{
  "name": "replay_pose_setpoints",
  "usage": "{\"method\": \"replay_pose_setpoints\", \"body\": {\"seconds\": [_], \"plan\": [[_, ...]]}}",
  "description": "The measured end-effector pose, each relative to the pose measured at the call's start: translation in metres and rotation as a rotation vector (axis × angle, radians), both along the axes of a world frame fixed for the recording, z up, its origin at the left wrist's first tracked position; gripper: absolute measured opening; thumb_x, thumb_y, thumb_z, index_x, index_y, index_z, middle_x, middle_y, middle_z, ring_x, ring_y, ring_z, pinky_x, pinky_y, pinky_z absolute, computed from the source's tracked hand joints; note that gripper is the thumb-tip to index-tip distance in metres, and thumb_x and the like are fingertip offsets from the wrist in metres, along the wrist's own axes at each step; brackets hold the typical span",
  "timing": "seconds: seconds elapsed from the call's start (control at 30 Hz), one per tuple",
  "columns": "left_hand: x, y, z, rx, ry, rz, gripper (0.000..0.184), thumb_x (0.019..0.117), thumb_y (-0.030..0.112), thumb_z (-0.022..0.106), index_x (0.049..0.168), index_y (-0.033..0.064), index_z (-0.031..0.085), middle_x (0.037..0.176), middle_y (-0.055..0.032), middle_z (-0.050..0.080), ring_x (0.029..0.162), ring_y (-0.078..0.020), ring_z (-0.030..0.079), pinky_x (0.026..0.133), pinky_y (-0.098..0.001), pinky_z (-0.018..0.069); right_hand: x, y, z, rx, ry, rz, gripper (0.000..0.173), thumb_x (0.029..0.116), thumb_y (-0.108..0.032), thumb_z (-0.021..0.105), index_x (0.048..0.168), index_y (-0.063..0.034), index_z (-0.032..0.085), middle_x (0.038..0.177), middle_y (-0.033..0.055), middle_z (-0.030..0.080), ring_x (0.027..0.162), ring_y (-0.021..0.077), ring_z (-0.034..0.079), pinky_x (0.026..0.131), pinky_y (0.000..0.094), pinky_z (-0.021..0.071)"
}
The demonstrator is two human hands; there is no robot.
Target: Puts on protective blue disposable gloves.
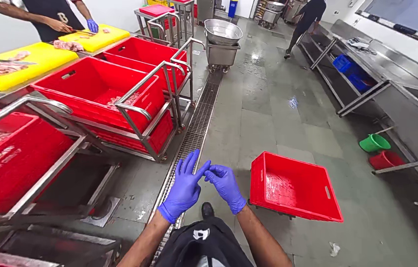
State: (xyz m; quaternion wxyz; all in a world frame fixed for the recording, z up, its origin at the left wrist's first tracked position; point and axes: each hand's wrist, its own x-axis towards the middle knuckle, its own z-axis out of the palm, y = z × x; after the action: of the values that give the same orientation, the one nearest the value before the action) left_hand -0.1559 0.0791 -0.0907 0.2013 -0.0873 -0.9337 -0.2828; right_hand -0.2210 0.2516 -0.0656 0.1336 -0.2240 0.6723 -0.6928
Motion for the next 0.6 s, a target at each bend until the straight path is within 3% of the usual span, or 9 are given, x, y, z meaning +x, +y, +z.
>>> {"method": "replay_pose_setpoints", "body": {"seconds": [0.17, 0.3, 0.5, 0.6], "plan": [[0.005, -0.003, -0.006, -0.092, -0.042, -0.045, 0.098, 0.0695, 0.002, 0.069, 0.155, 0.0425, 0.044, 0.171, -0.0067, 0.025, 0.156, -0.0379, 0.025, 0.116, -0.0730, 0.0288, -0.013, 0.011, -0.009, 0.138, 0.144, 0.065, 0.014, 0.0951, -0.015, 0.071, 0.089, -0.0038, 0.078, 0.080, 0.0027, 0.074, 0.073, 0.0087, 0.070, 0.071, 0.0269, 0.0607], [0.006, -0.006, -0.004, -0.123, -0.072, -0.080, 0.094, 0.0731, 0.004, 0.067, 0.154, 0.0452, 0.045, 0.171, -0.0067, 0.025, 0.156, -0.0370, 0.025, 0.116, -0.0711, 0.0297, -0.015, 0.018, -0.013, 0.193, 0.287, 0.085, 0.018, 0.0950, -0.020, 0.070, 0.087, -0.0059, 0.078, 0.082, 0.0013, 0.074, 0.075, 0.0069, 0.070, 0.072, 0.0262, 0.0599], [0.000, 0.020, 0.011, -0.193, -0.034, 0.158, 0.079, 0.0771, 0.017, 0.064, 0.148, 0.0488, 0.052, 0.169, -0.0044, 0.032, 0.155, -0.0372, 0.028, 0.113, -0.0776, 0.0241, -0.031, 0.021, -0.010, 0.159, 0.429, 0.126, 0.015, 0.0941, -0.015, 0.068, 0.088, -0.0063, 0.078, 0.083, 0.0010, 0.073, 0.079, 0.0067, 0.070, 0.074, 0.0262, 0.0603], [-0.013, 0.034, 0.013, -0.234, -0.098, 0.226, 0.079, 0.0775, 0.020, 0.067, 0.149, 0.0499, 0.050, 0.170, -0.0047, 0.028, 0.156, -0.0386, 0.025, 0.113, -0.0808, 0.0191, -0.043, 0.028, -0.017, 0.197, 0.495, 0.148, 0.016, 0.0949, -0.016, 0.066, 0.089, -0.0076, 0.079, 0.083, 0.0007, 0.074, 0.079, 0.0067, 0.070, 0.074, 0.0267, 0.0602]]}}
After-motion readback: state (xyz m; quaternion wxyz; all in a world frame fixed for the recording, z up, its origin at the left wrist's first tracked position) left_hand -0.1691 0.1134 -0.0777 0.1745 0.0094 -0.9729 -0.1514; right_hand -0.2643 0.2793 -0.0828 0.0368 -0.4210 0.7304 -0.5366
